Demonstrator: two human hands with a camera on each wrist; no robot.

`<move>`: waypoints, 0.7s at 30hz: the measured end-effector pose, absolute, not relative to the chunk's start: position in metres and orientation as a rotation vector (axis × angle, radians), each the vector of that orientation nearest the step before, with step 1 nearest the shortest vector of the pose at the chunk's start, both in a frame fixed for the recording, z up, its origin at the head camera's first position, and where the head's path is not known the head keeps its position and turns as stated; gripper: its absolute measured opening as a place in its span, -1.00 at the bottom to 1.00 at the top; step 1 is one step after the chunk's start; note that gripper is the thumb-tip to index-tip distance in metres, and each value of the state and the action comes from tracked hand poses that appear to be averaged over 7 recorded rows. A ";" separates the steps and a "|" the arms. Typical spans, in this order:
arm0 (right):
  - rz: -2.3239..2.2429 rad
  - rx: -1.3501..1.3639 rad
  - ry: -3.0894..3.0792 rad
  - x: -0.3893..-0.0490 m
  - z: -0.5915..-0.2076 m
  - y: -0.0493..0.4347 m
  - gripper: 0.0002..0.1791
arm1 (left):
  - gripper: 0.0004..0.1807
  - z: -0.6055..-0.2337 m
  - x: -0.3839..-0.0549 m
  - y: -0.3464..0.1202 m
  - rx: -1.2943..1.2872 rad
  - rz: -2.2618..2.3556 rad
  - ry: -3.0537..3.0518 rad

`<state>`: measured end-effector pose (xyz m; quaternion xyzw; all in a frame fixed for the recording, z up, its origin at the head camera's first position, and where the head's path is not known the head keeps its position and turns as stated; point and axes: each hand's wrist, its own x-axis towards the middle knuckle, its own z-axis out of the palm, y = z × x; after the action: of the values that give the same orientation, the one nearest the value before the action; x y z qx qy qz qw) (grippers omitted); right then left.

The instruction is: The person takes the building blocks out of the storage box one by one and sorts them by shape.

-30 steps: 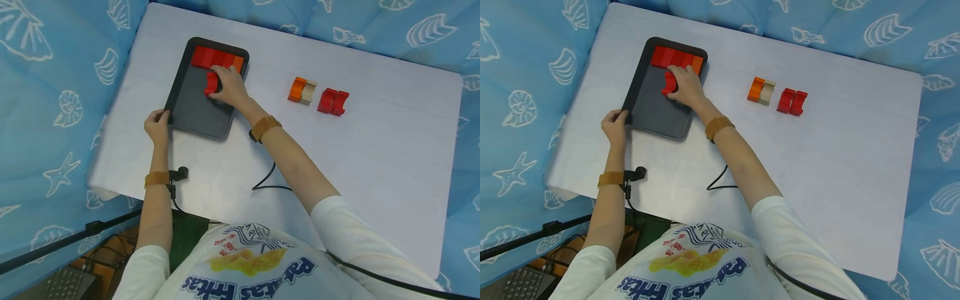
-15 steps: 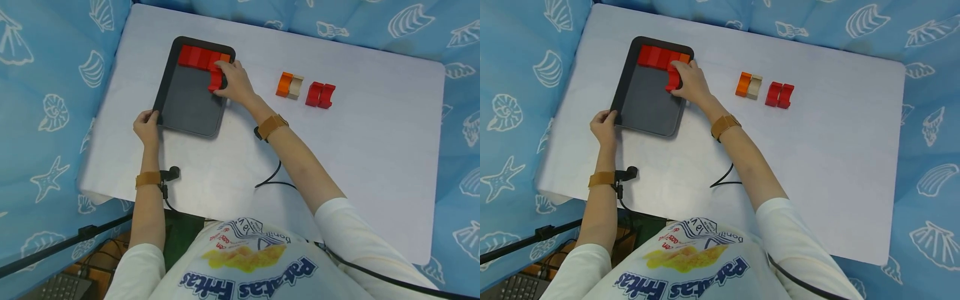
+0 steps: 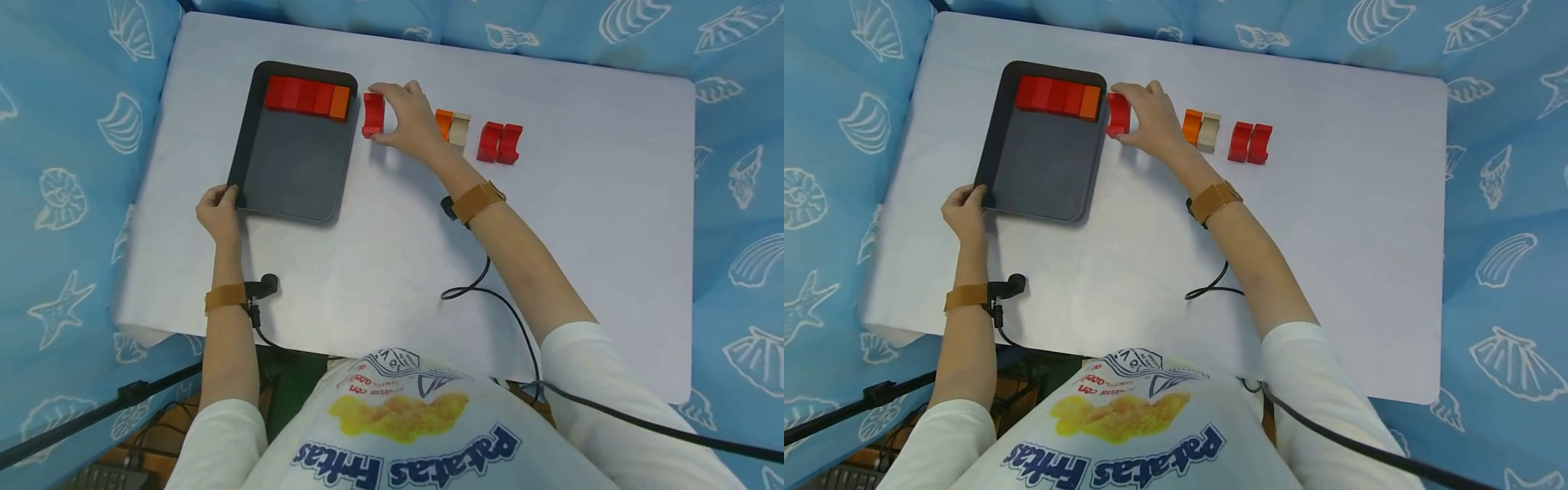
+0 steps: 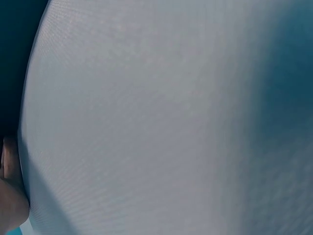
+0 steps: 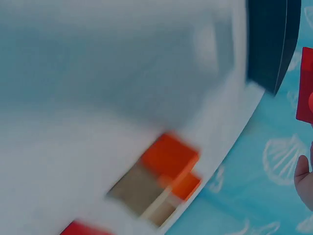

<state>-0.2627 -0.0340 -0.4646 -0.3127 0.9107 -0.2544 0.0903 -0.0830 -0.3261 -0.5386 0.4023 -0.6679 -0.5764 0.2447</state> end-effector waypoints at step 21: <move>-0.807 -0.605 2.700 -0.269 -0.451 0.041 -0.20 | -0.88 -0.535 -0.080 -0.321 1.115 -1.620 -1.797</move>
<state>-0.2687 0.0412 -0.4505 -0.2080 0.9289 -0.2778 0.1294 -0.0804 -0.3210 -0.5348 0.4065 -0.6554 -0.5909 0.2367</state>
